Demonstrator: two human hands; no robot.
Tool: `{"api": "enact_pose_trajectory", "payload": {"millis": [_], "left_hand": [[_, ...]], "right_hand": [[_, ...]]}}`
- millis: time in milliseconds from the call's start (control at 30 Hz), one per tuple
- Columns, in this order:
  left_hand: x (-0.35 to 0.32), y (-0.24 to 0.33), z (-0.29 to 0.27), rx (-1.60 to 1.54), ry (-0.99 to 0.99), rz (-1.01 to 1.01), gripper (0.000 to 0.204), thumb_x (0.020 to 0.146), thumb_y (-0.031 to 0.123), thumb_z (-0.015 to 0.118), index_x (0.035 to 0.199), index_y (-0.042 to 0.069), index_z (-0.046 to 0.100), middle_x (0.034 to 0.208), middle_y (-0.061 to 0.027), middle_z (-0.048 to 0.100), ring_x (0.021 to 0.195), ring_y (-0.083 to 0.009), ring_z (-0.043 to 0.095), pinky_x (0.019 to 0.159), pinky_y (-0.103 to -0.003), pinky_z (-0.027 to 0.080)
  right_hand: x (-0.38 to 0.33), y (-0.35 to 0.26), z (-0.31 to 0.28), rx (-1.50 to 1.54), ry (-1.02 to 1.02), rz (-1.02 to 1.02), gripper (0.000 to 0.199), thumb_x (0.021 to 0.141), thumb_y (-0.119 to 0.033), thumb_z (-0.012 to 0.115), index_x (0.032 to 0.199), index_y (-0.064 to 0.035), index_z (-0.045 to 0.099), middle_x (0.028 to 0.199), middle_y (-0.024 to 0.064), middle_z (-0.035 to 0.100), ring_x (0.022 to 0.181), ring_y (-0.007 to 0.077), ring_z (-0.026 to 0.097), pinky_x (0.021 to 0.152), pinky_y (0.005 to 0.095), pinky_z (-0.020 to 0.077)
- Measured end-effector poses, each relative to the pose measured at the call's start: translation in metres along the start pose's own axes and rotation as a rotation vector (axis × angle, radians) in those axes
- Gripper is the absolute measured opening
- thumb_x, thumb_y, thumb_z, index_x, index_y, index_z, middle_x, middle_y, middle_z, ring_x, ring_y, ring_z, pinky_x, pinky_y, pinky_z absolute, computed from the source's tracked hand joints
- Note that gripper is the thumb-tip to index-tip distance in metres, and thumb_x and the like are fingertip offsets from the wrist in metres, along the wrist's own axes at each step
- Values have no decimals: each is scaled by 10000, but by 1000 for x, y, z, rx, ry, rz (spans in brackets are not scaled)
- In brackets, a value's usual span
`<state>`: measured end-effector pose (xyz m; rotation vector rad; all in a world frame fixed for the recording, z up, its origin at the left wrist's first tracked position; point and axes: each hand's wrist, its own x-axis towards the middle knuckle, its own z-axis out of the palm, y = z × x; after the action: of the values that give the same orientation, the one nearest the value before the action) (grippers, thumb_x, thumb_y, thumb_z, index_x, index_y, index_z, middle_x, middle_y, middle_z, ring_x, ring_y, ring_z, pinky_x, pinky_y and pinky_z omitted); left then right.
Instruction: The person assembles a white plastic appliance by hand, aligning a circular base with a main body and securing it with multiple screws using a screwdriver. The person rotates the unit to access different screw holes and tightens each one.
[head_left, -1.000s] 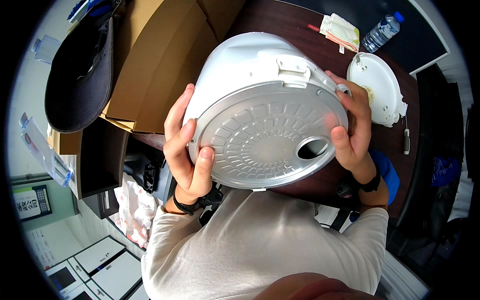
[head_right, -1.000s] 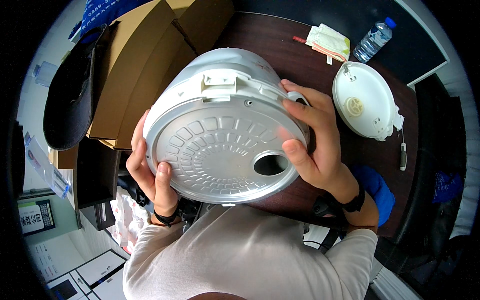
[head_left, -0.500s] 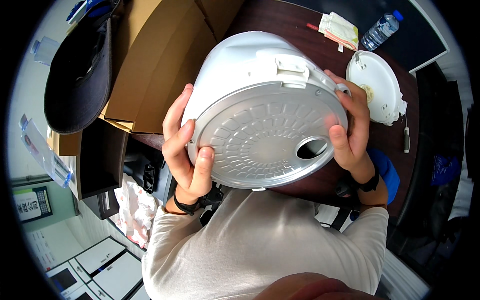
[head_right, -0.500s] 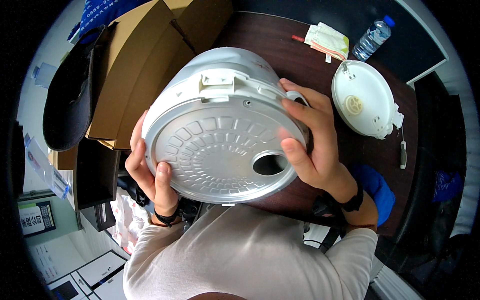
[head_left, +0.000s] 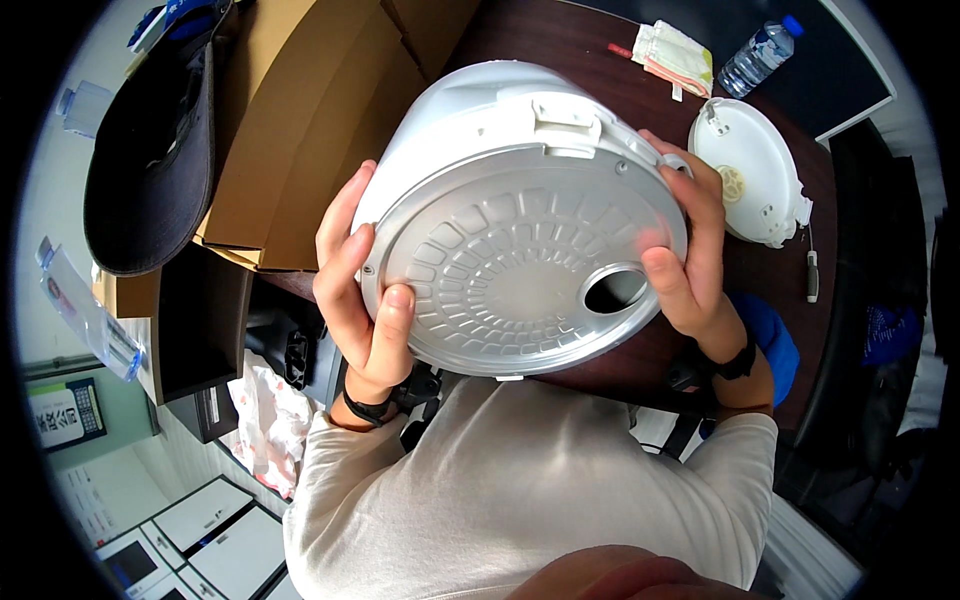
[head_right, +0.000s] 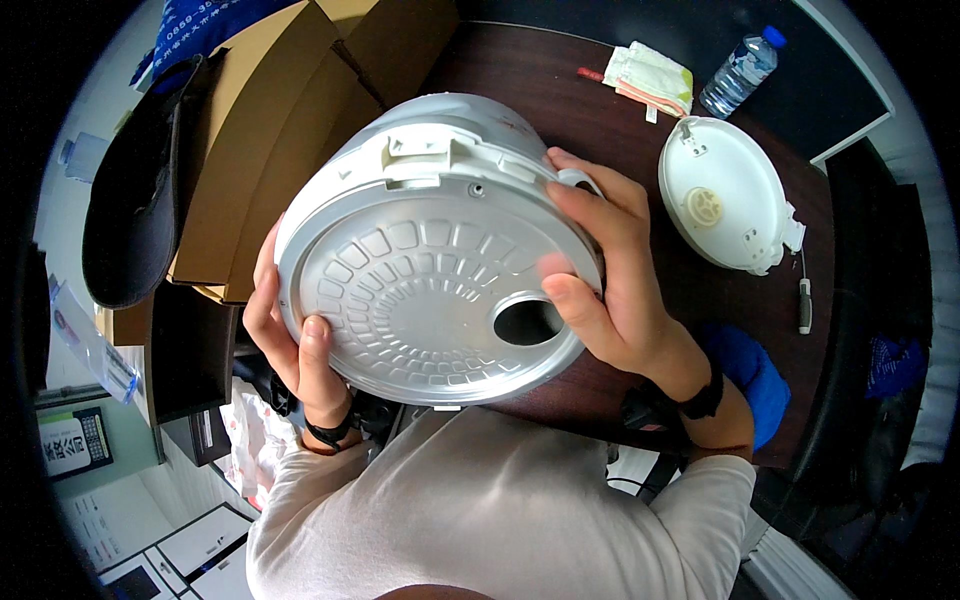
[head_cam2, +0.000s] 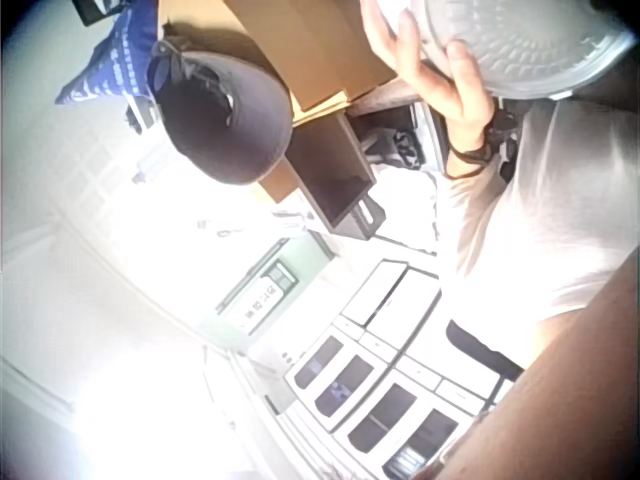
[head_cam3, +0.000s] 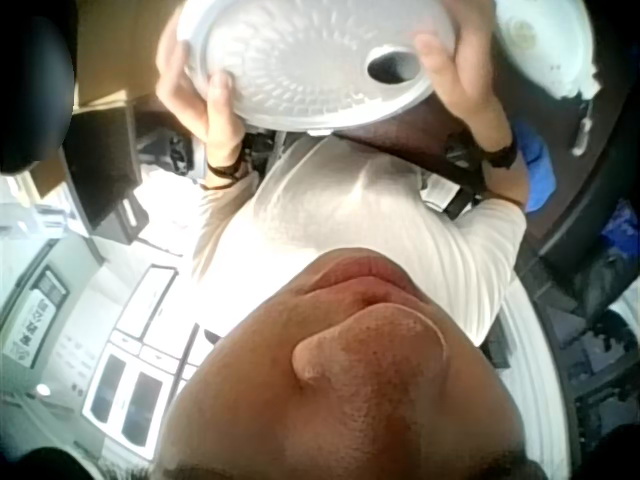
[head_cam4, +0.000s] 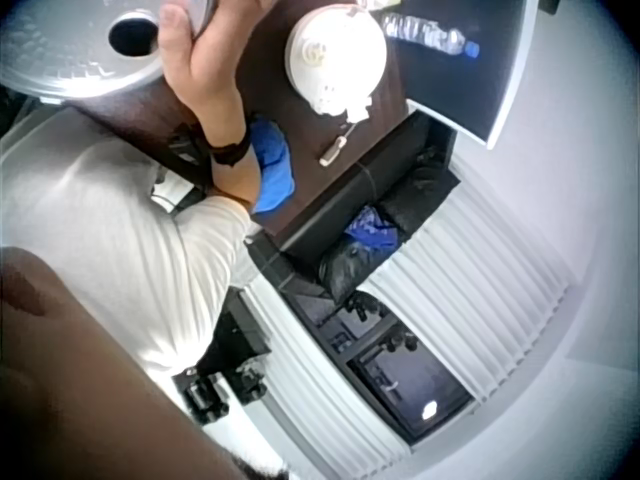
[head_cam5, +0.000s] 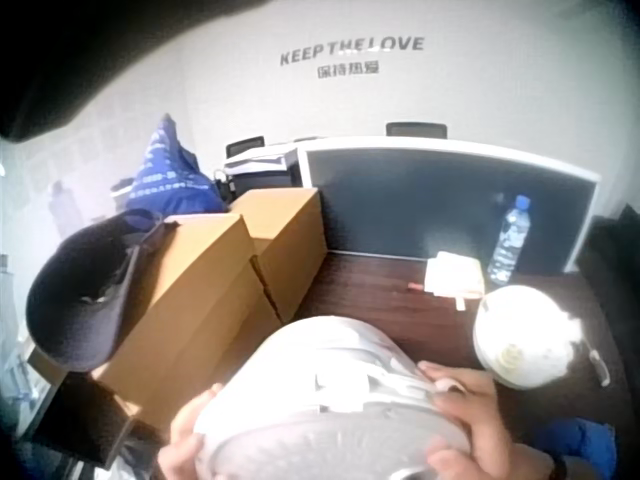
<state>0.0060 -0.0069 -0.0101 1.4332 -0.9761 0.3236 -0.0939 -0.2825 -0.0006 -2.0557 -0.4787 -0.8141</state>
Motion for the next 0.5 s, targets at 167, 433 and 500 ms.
{"api": "enact_pose_trajectory", "payload": {"millis": [167, 433, 500], "left_hand": [[4, -1, 3, -16, 19, 8, 501, 957, 223, 526, 1435, 133, 407, 1477, -324, 326, 1367, -416, 373, 1101, -506, 323], [9, -4, -3, 36, 20, -68, 541, 935, 216, 532, 1439, 56, 418, 1491, -281, 355, 1371, -370, 388, 1133, -486, 298], [14, 0, -2, 11, 31, -117, 485, 961, 232, 536, 1406, 53, 463, 1498, -270, 339, 1372, -380, 374, 1128, -468, 295]], "right_hand": [[4, 1, 0, -11, -10, 27, 522, 934, -201, 579, 1370, 21, 395, 1412, 260, 380, 1255, 332, 437, 1064, 419, 340], [16, -2, 2, 27, 19, 50, 467, 934, -168, 575, 1348, 1, 439, 1373, 237, 411, 1223, 314, 454, 1041, 395, 363], [20, -3, 3, 18, 11, 73, 439, 942, -157, 560, 1339, 0, 456, 1364, 221, 421, 1217, 305, 457, 1039, 387, 364]]}}
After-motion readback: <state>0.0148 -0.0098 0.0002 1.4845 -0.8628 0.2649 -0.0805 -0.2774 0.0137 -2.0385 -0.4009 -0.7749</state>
